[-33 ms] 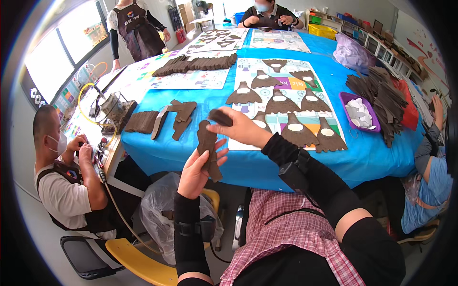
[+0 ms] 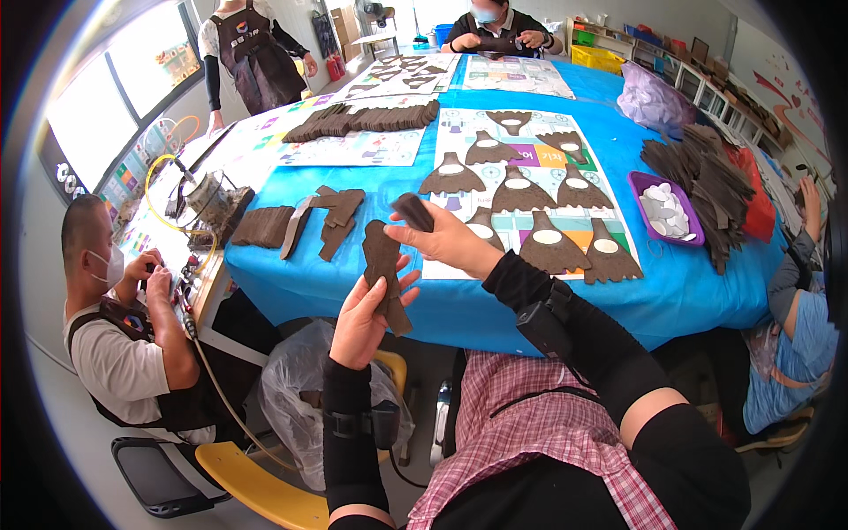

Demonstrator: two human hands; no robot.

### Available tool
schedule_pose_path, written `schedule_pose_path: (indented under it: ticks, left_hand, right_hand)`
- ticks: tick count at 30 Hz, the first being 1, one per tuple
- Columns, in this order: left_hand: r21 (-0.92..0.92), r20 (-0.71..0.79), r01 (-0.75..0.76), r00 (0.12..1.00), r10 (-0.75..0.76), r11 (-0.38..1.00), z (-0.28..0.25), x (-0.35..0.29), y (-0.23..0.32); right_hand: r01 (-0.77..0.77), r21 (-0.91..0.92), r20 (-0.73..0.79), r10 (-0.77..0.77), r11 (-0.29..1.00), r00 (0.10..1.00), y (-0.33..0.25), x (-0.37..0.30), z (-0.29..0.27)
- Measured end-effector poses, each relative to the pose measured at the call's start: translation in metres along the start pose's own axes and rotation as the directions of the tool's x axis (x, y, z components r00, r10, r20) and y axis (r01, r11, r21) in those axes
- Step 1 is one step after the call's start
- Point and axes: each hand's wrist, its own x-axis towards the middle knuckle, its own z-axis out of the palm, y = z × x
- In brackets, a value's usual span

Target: Manually assembling and aligning various leather or fabric components of a shoe upper on a work table.

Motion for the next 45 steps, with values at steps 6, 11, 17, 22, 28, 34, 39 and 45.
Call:
schedule_pose_path:
  ticks: [6,11,17,22,28,34,39,45]
  left_hand:
    - [0.208,0.049,-0.05,0.998,0.04,0.977,-0.001,0.015,-0.014]
    - [0.361,-0.006,-0.19,0.978,0.207,0.913,-0.007,0.032,-0.026]
    - [0.852,-0.069,-0.322,0.712,0.699,0.413,-0.029,0.071,-0.014]
    - [0.832,0.188,-0.509,0.636,0.748,0.223,-0.003,0.088,-0.008]
    - [0.852,-0.004,-0.348,0.743,0.669,0.392,-0.024,0.093,-0.014]
    - [0.821,0.09,-0.519,0.531,0.843,0.24,0.006,0.104,-0.004]
    - [0.96,-0.003,-0.17,0.79,0.613,0.224,-0.009,0.106,-0.004]
    - [0.857,0.067,-0.4,0.71,0.701,0.323,-0.013,0.108,-0.014]
  right_hand:
    - [-0.185,0.264,0.284,0.107,0.946,0.953,0.021,-0.018,0.004]
    - [-0.133,0.181,0.272,0.08,0.974,0.959,0.02,-0.012,0.012]
    - [0.343,-0.018,-0.257,-0.336,0.939,0.906,0.034,0.043,0.043]
    - [0.351,-0.203,-0.238,-0.394,0.914,0.888,0.09,0.068,0.04]
    - [0.29,-0.266,-0.208,-0.349,0.919,0.914,0.082,0.059,0.051]
    - [0.345,-0.201,-0.258,-0.389,0.917,0.884,0.076,0.058,0.048]
    - [0.294,-0.255,-0.285,-0.362,0.921,0.887,0.085,0.06,0.051]
    - [0.261,-0.233,-0.339,-0.33,0.937,0.881,0.081,0.054,0.052]
